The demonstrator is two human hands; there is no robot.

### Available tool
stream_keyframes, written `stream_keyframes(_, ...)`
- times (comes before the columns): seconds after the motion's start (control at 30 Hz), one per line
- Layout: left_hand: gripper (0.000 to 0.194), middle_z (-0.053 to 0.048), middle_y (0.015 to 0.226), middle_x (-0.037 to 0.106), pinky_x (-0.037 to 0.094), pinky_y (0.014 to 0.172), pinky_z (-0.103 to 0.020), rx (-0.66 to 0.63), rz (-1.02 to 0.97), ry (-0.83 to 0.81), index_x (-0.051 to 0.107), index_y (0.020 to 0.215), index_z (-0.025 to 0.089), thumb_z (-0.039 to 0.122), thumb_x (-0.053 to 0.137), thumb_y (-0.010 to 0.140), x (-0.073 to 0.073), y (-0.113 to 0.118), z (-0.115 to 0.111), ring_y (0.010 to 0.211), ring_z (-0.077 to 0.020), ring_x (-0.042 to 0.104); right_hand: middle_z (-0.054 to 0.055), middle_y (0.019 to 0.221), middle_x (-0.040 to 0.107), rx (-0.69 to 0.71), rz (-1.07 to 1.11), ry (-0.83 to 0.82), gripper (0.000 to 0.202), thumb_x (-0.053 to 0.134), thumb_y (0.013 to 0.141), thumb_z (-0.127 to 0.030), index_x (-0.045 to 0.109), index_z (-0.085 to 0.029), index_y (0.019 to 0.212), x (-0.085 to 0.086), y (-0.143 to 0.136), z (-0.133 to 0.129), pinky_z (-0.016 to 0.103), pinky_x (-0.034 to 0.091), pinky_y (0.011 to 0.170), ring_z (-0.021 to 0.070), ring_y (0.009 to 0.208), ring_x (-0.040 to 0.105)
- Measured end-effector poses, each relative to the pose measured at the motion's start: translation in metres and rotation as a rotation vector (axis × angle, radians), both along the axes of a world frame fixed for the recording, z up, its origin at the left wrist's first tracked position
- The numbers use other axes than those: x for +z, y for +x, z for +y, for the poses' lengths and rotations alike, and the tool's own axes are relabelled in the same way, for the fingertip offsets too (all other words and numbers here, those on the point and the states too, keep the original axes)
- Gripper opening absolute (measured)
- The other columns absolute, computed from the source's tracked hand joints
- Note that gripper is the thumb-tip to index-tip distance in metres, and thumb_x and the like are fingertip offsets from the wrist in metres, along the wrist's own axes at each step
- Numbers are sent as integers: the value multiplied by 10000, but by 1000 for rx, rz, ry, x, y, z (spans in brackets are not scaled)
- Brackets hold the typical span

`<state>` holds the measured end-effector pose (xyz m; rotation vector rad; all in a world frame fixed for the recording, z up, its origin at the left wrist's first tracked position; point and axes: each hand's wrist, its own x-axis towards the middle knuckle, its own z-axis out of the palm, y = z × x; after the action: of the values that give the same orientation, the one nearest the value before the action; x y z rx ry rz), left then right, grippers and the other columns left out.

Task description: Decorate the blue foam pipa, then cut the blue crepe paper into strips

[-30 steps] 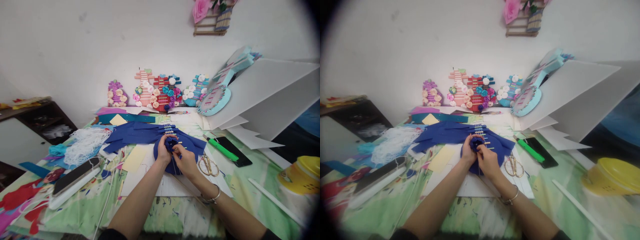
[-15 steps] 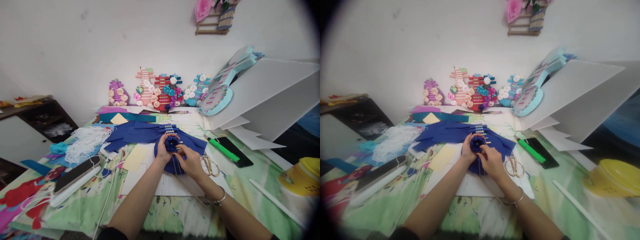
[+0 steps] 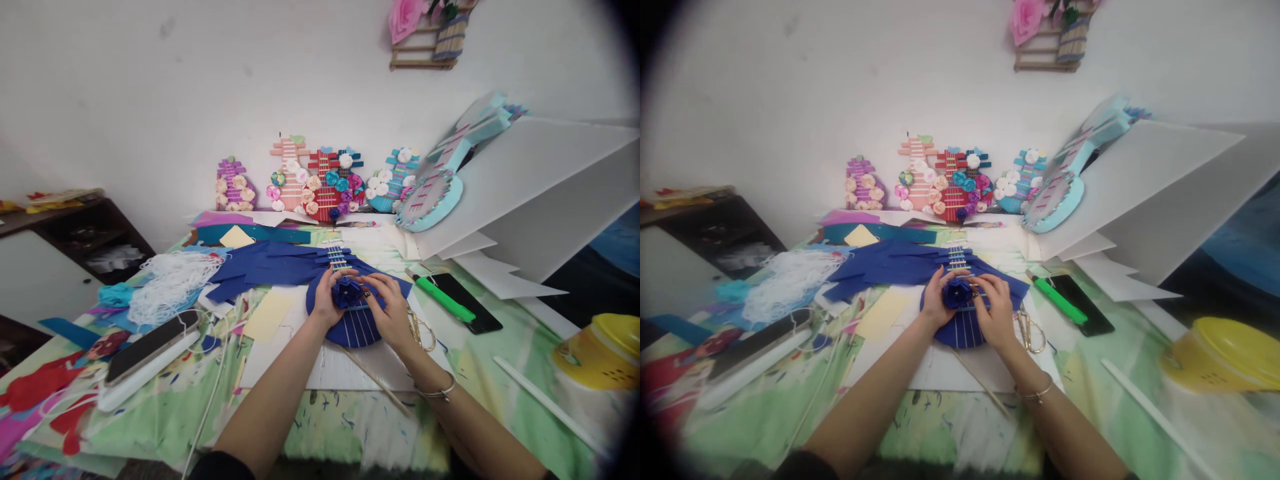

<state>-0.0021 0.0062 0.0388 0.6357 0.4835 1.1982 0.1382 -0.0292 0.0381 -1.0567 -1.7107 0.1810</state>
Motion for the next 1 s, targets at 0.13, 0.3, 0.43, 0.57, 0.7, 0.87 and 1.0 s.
stream_keyframes(0.13, 452, -93, 771, 699, 510, 582, -295, 4, 1, -10, 688, 869, 125, 527, 481, 847, -1, -1, 1, 635, -201, 655, 105, 1214, 560, -24, -105, 77, 327, 449, 881, -145, 673, -232, 1103, -5, -4, -2, 500, 410, 952, 275, 1116, 464)
stream_keyframes(0.3, 472, -98, 758, 698, 502, 570, -270, 1, 2, -36, 693, 831, 117, 538, 479, 846, 0, -2, 2, 650, -196, 659, 120, 1192, 578, 23, -91, 108, 276, 463, 892, -165, 656, -194, 1087, -4, -5, -4, 482, 416, 946, 268, 1105, 480)
stream_keyframes(0.43, 478, -126, 799, 703, 532, 615, -339, -43, 9, -38, 691, 856, 111, 543, 486, 825, 2, -4, 0, 750, -263, 685, 119, 1183, 589, 49, -59, 66, 280, 491, 879, -198, 617, -191, 1128, 0, -2, -4, 472, 394, 982, 262, 1120, 510)
stream_keyframes(0.57, 279, -140, 993, 698, 527, 799, -474, -99, 15, -7, 669, 946, 137, 295, 592, 729, 6, -9, -4, 963, -327, 660, 113, 1181, 585, 31, 19, -10, 261, 506, 866, -212, 601, -203, 1108, 7, 11, -5, 431, 448, 923, 255, 1124, 525)
stream_keyframes(0.7, 414, -109, 1040, 688, 472, 913, -555, -98, 58, 30, 640, 977, 161, 51, 559, 587, 10, -16, -7, 1039, -331, 633, 110, 1175, 584, 42, -12, -39, 257, 527, 866, -240, 586, -212, 1115, 22, 41, -17, 384, 496, 822, 250, 1090, 549)
stream_keyframes(0.87, 442, -101, 1072, 667, 467, 926, -568, -71, 167, 48, 605, 992, 156, 30, 563, 571, 13, -30, -9, 1071, -329, 618, 116, 1221, 556, 100, -321, -143, 294, 475, 907, -259, 520, -234, 1196, 39, 95, -56, 389, 517, 818, 238, 1044, 581)
stream_keyframes(1.0, 444, -82, 1058, 660, 509, 887, -510, 1, 305, 74, 576, 955, 158, -1, 638, 545, 16, -50, -17, 1041, -305, 631, 110, 1291, 534, 109, -619, -257, 350, 470, 916, -304, 474, -256, 1263, 35, 142, -92, 427, 492, 936, 258, 1149, 551)
